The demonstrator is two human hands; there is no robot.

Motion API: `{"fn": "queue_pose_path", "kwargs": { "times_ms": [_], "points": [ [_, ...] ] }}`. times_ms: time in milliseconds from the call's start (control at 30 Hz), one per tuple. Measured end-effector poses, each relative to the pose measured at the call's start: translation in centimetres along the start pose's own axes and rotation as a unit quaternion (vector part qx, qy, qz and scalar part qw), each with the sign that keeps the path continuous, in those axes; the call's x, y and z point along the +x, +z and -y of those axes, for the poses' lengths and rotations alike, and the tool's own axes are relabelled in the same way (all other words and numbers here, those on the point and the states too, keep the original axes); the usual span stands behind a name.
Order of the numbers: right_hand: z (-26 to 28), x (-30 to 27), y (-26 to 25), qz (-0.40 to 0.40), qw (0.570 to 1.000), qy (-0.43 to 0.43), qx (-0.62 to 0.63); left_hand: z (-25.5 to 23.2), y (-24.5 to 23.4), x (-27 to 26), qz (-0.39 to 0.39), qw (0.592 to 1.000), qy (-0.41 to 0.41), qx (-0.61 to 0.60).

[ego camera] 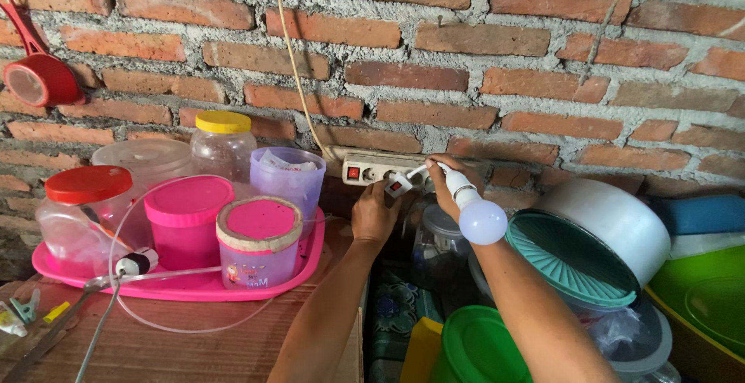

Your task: The person installs light bulbs into a dual-bulb socket, plugs it into a wall outlet, and tests the bulbs. They then move to another room, plug the socket into a power strip, and install additional bulbs, testing them again.

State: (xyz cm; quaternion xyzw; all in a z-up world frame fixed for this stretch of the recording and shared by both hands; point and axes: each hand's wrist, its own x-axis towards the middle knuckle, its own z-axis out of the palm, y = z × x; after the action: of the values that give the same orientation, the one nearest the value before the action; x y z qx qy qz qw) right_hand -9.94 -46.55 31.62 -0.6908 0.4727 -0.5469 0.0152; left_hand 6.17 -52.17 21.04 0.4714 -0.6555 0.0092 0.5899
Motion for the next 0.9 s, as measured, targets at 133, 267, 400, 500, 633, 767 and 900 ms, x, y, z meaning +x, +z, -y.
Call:
{"fn": "queue_pose_path", "kwargs": {
  "times_ms": [133, 267, 400, 500, 633, 767, 900],
  "points": [
    [0.4, -0.1, -0.4, -0.002, 0.999, -0.029, -0.030, 0.0, 0.0, -0.2, -0.007, 1.000, 0.000, -0.007],
    [0.4, -0.2, -0.5, -0.019, 0.993, -0.095, -0.062, 0.2, -0.1, -0.1, -0.011, 1.000, -0.006, -0.011],
    [-0.2, -0.2, -0.6, -0.041, 0.981, -0.167, -0.085, 0.4, -0.1, -0.2, 0.000, 1.000, -0.011, -0.015],
    [-0.4, -0.1, -0.6, -0.039, 0.980, -0.167, -0.104, 0.5, -0.1, 0.0, -0.010, 1.000, 0.007, -0.026],
    [-0.4, -0.2, -0.5, -0.027, 0.986, -0.142, -0.086, 0.6, -0.3, 0.4, 0.015, 1.000, -0.006, -0.009],
    [-0.1, -0.2, -0.5, -0.010, 0.992, -0.095, -0.087, 0.7, -0.2, 0.9, 0.013, 1.000, -0.008, 0.007],
    [-0.4, 0.3, -0.3, -0.004, 0.996, -0.026, -0.087, 1.0, 0.3, 0.9, 0.010, 1.000, 0.004, 0.020]
  ]
}}
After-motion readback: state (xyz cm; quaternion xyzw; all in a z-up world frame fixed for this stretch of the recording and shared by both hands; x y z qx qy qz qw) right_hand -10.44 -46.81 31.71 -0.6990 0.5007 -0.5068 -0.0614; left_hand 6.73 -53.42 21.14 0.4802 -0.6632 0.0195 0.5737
